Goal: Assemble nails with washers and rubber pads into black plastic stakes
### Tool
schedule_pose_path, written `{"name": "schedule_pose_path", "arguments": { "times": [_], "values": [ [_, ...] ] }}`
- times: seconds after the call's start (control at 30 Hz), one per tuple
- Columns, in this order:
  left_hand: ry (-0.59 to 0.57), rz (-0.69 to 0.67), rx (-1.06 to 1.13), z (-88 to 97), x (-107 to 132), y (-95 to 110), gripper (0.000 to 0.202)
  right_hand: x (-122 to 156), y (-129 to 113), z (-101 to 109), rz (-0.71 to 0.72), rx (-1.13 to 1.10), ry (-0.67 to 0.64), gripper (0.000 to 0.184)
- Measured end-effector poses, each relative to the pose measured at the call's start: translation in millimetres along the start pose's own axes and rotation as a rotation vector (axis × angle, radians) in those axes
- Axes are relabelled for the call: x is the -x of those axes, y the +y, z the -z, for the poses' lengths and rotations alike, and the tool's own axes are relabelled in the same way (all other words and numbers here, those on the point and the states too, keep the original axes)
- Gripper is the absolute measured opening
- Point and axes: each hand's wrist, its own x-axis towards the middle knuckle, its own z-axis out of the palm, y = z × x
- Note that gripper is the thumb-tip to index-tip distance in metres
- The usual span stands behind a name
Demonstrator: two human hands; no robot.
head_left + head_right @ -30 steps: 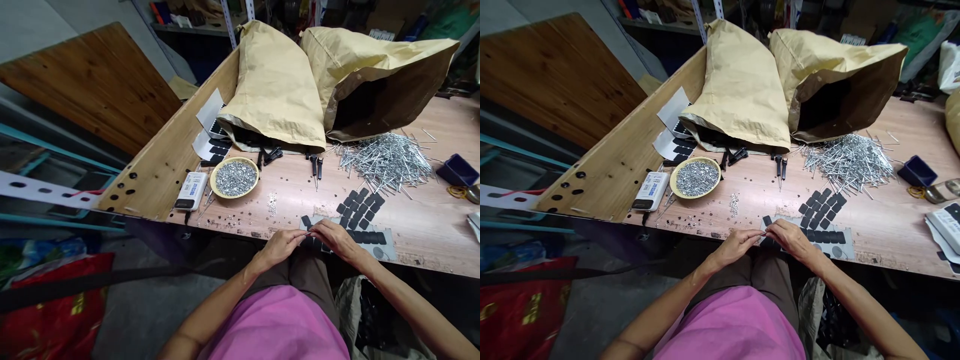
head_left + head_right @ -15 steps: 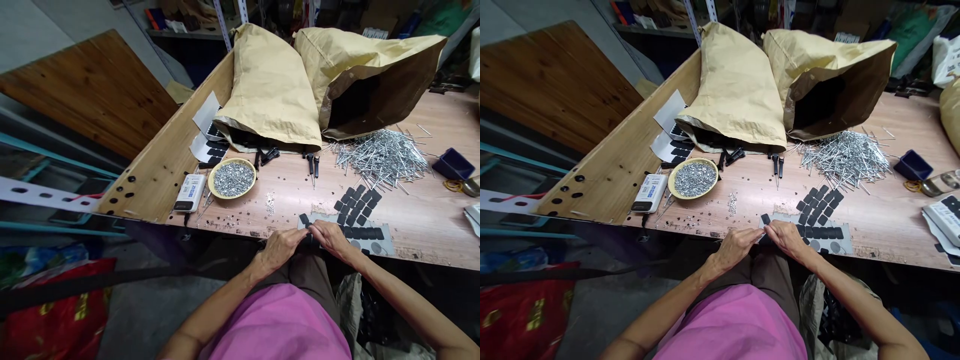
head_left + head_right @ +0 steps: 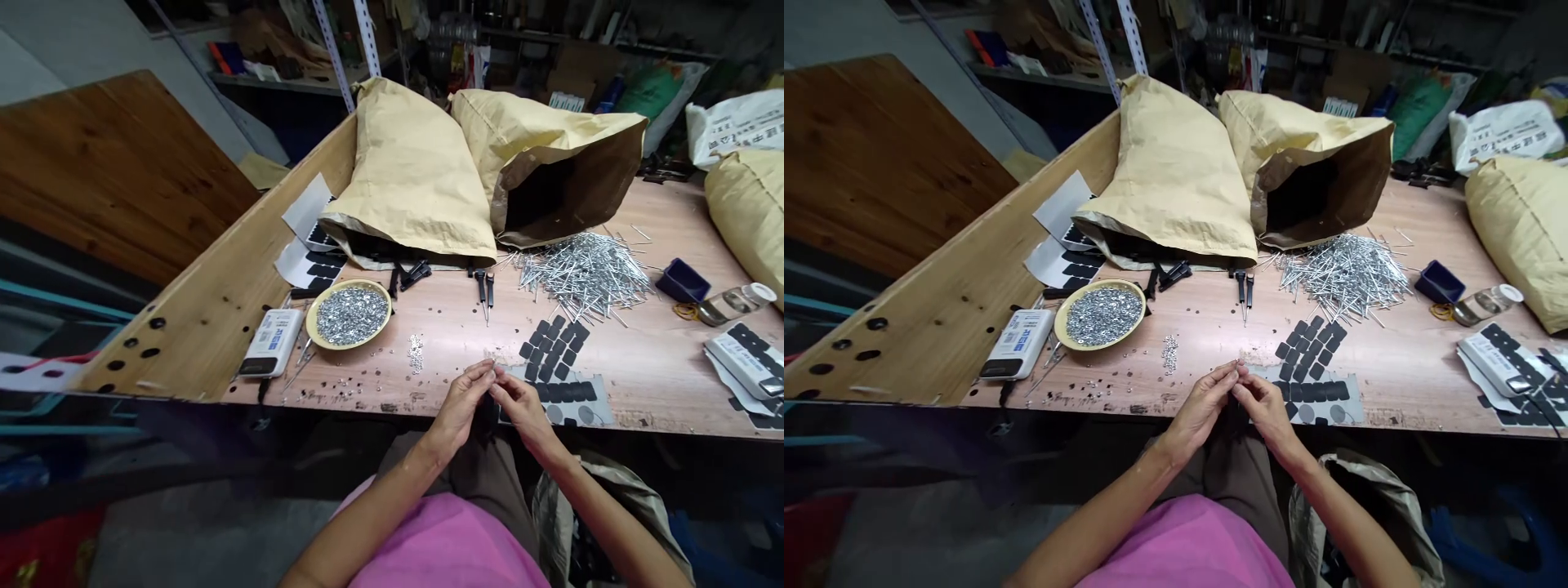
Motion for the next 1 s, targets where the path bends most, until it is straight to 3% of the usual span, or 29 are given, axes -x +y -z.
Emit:
{"name": "schedule_pose_path", "arguments": {
  "times": [0.1, 0.2, 0.33, 0.43, 0.57, 0.67, 0.8, 1.0],
  "values": [
    [-0.012, 0.001, -0.058, -8.3, -7, -3, 0.029, -2, 8, 19, 0.016, 0.105, 0.059, 0.032],
    [-0.025, 0.064, -0.157, -10.9, -14, 0, 0.032, -16, 13, 65, 0.168, 0.382, 0.167, 0.031],
    [0.028, 0.066, -0.276, -5.6, -20, -2, 0.036, -40, 18, 132, 0.321, 0.765, 0.407, 0.033],
    [0.076, 0.008, -0.367, 5.9, -20, -14, 0.038, -54, 25, 161, 0.347, 0.956, 0.444, 0.031],
    [0.176, -0.154, -0.560, 30.1, -16, -29, 0.037, -66, 45, 176, 0.351, 1.211, 0.318, 0.027],
    [0.247, -0.401, -0.726, 49.5, -15, -36, 0.032, -74, 58, 184, 0.346, 1.319, 0.248, 0.027],
    [0.231, -0.739, -0.928, 65.8, -18, -45, 0.023, -78, 66, 190, 0.343, 1.467, 0.216, 0.027],
    [0.179, -0.977, -1.148, 69.5, -22, -54, 0.023, -61, 76, 175, 0.670, 1.475, -0.227, 0.032]
  ]
}}
